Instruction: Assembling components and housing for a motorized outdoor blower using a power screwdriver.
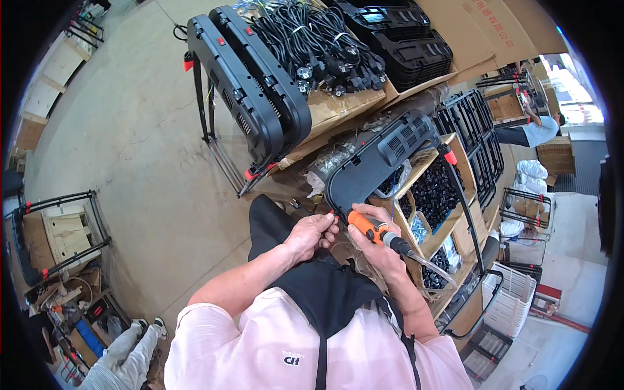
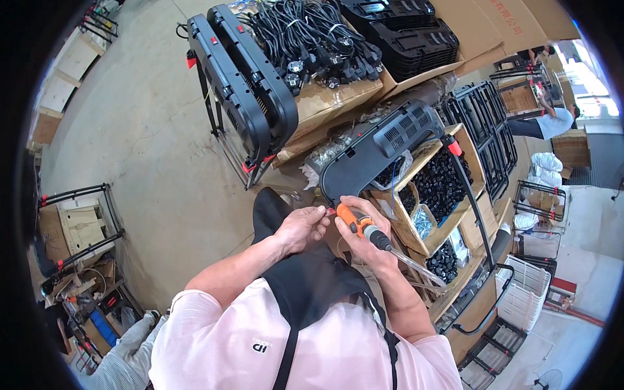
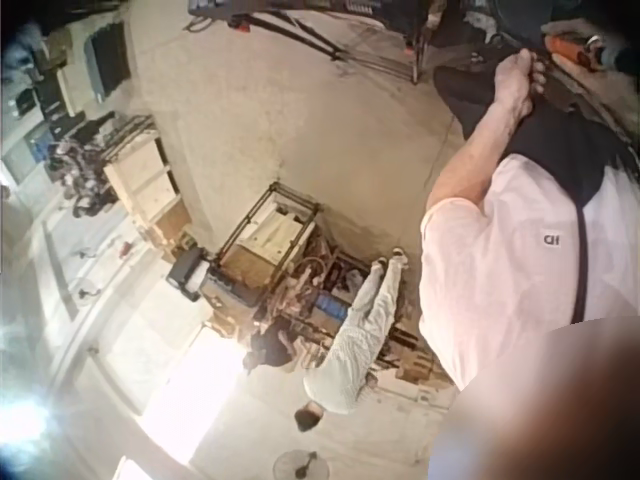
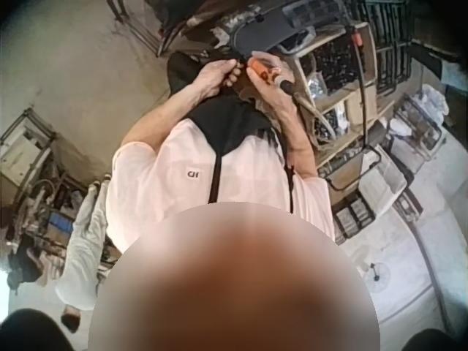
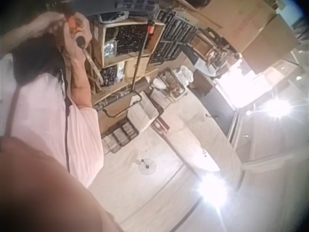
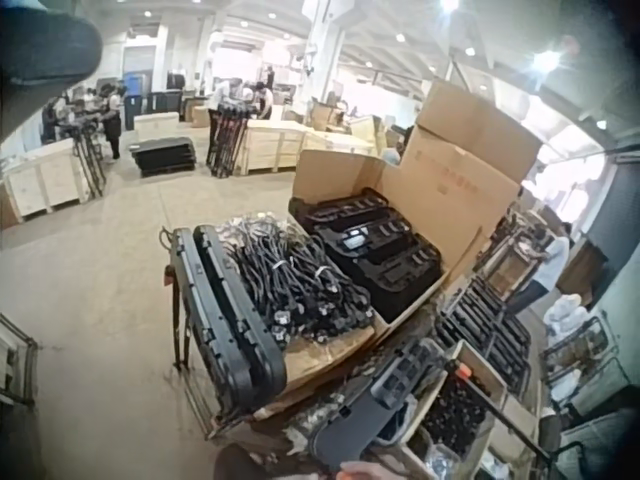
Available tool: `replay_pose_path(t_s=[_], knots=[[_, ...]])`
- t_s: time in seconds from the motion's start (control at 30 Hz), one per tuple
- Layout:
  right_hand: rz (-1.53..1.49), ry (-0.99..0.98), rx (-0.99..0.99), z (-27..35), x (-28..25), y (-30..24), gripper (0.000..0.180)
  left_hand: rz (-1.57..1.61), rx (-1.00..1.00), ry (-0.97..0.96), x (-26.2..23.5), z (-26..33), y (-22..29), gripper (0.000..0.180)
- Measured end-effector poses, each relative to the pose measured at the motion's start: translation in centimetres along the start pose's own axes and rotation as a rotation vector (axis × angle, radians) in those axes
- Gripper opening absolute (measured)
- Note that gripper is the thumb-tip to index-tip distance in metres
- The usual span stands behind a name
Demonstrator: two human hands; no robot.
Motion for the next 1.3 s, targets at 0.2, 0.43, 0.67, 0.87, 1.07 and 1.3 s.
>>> replay_pose_path(t_s=[0.2,0.43,0.67,0.87,1.07,1.3], knots=[[-0.186,0.108,0.068,1.0,-1.2,1.2,0.046,0.058,0.017,0.059,0.1,-1.5,0.3,0.024],[-0.19,0.165,-0.004,1.4,-3.7,-0.7,0.048,0.114,0.053,0.126,2.0,-1.9,2.7,0.024],[-0.271,0.16,-0.018,-0.1,-4.4,-0.4,0.049,0.31,0.016,0.033,4.4,-3.7,4.1,0.022],[-0.356,0.191,0.022,-0.7,-4.9,0.3,0.049,0.265,-0.037,0.0,5.6,-4.5,4.9,0.02],[-0.279,0.203,0.015,-2.5,-5.1,0.4,0.05,0.265,-0.02,0.021,6.0,-5.3,5.5,0.026],[-0.308,0.22,0.054,-5.9,-4.4,0.4,0.049,0.133,-0.02,-0.022,5.8,-5.6,6.0,0.034]])
Point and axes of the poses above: each hand's wrist, its own z-axis away from the middle knuckle, its own x-axis out of the palm, y = z × x, the point moved 8 cm from there along -z, towards the middle knuckle, and after that the axes turned 2 degrees about x, right-handed, at the moved point
